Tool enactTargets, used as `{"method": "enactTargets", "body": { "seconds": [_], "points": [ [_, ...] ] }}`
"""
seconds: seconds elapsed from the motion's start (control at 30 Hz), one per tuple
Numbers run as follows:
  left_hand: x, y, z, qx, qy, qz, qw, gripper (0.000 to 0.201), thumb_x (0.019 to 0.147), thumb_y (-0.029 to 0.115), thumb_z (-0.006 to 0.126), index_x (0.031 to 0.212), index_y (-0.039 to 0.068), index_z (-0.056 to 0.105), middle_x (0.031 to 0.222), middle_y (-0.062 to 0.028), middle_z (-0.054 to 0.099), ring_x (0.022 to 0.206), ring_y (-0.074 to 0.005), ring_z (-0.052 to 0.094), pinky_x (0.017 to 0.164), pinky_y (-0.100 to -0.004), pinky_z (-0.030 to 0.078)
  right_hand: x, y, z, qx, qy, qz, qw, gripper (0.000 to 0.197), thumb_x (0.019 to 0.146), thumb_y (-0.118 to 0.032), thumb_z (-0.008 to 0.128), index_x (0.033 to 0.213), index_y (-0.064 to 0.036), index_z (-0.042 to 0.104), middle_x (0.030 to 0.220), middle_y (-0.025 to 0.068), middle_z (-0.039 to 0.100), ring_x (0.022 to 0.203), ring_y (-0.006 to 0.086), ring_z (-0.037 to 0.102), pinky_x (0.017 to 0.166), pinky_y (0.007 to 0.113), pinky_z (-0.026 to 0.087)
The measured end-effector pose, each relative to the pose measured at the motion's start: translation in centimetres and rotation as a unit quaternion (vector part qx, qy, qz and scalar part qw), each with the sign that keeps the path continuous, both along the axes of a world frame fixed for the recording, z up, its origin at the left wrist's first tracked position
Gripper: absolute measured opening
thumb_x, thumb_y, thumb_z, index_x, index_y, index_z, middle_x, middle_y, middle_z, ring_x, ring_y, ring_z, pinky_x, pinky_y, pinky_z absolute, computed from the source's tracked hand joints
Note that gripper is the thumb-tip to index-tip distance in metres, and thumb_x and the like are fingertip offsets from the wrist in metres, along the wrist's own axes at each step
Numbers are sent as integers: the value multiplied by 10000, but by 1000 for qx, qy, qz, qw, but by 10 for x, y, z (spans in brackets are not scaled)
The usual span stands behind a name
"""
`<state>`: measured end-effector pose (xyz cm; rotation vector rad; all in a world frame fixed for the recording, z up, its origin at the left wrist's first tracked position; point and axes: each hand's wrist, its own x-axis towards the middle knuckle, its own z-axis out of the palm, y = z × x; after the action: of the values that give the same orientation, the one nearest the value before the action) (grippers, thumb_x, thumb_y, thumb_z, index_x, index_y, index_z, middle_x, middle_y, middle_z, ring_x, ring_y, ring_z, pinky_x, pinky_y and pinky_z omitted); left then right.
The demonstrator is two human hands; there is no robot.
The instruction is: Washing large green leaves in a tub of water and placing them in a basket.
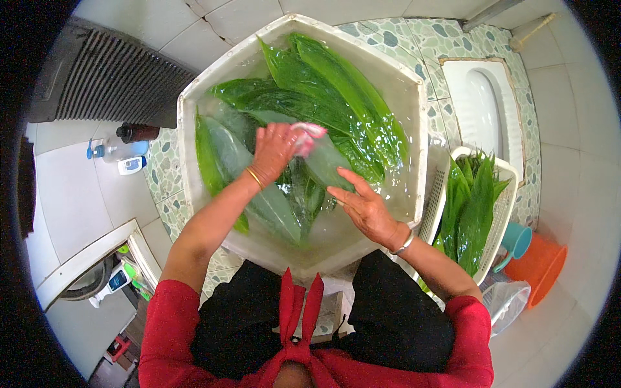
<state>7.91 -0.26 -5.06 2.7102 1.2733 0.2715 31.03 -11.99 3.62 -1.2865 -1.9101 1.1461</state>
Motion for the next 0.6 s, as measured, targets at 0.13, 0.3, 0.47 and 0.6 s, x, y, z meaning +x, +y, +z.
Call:
{"method": "enactTargets", "body": {
  "seconds": [0.13,0.3,0.47,0.6],
  "points": [
    [-14,26,-8,14,39,70,997,299,761,175,564,1056,153,528,950,-78,500,890,-256,475,719,-404,351,19,4,40,28,7,3,1000,408,758,46,572,1139,-100,594,1302,193,415,1194,340,430,989,395,362],
    [-38,42,1,-39,-19,60,997,315,730,87,575,1039,136,532,891,-120,512,859,-324,489,700,-428,405,63,1,89,178,-80,-228,954,282,789,-15,533,1056,-26,621,1158,178,520,1031,281,518,857,322,403],
    [-38,34,6,-21,-49,84,995,526,701,163,691,1169,67,470,1021,-179,469,897,-363,484,828,-440,392,133,-58,85,3,311,-574,758,247,912,-250,511,1051,-50,556,970,67,599,771,150,568,648,261,445],
    [-39,35,-7,-40,-17,92,995,662,717,184,682,1279,77,348,1135,-182,439,972,-390,485,818,-449,422,180,-153,64,-29,350,-682,642,212,909,-266,503,974,-66,529,856,55,601,689,179,582,600,276,468]
  ]
}}
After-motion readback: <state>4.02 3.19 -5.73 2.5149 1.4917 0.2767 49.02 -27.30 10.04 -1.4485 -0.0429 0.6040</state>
